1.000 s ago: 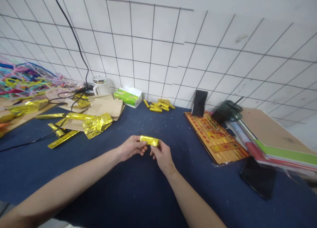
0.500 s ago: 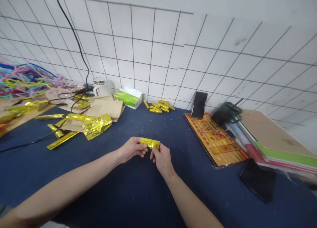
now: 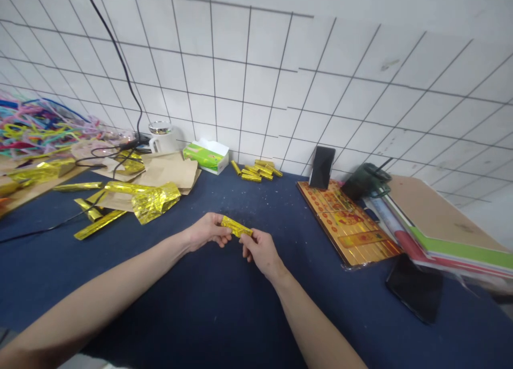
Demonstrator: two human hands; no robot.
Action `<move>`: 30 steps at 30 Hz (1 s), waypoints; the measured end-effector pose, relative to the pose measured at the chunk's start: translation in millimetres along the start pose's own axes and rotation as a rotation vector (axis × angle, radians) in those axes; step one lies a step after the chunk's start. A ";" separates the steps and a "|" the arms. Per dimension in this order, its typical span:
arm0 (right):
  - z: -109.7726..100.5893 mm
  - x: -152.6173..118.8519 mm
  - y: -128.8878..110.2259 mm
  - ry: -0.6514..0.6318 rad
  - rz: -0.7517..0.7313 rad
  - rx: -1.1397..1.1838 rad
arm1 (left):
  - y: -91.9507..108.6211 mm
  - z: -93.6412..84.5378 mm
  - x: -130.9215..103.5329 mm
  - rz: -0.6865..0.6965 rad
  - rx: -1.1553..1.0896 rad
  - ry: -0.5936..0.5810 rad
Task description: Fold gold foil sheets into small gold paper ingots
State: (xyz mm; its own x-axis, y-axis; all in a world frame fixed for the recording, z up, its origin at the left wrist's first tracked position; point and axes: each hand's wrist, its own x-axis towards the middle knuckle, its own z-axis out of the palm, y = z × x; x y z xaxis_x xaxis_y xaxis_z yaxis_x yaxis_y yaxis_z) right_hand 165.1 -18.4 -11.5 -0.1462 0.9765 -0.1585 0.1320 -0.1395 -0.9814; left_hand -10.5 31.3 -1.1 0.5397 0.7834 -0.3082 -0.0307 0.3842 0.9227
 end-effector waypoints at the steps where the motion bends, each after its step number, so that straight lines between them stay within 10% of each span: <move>1: 0.3 0.4 1.2 0.002 -0.006 -0.019 | 0.4 0.7 -0.6 0.000 -0.008 -0.002; 19: 1.8 -5.1 1.8 -0.101 -0.156 -0.292 | 3.1 14.8 -5.2 0.148 -0.219 0.091; 30: 14.1 -10.5 3.7 0.112 -0.236 -0.462 | 1.1 24.8 -7.0 0.342 -0.096 0.345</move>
State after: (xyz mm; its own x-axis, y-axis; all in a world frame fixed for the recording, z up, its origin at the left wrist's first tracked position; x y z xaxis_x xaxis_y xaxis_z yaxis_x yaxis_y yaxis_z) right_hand 153.2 -31.5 -15.1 -0.1218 0.9877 0.0978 0.5298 0.1480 -0.8351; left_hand 6.6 14.1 7.8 0.1761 0.9822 -0.0647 -0.2437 0.1072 0.9639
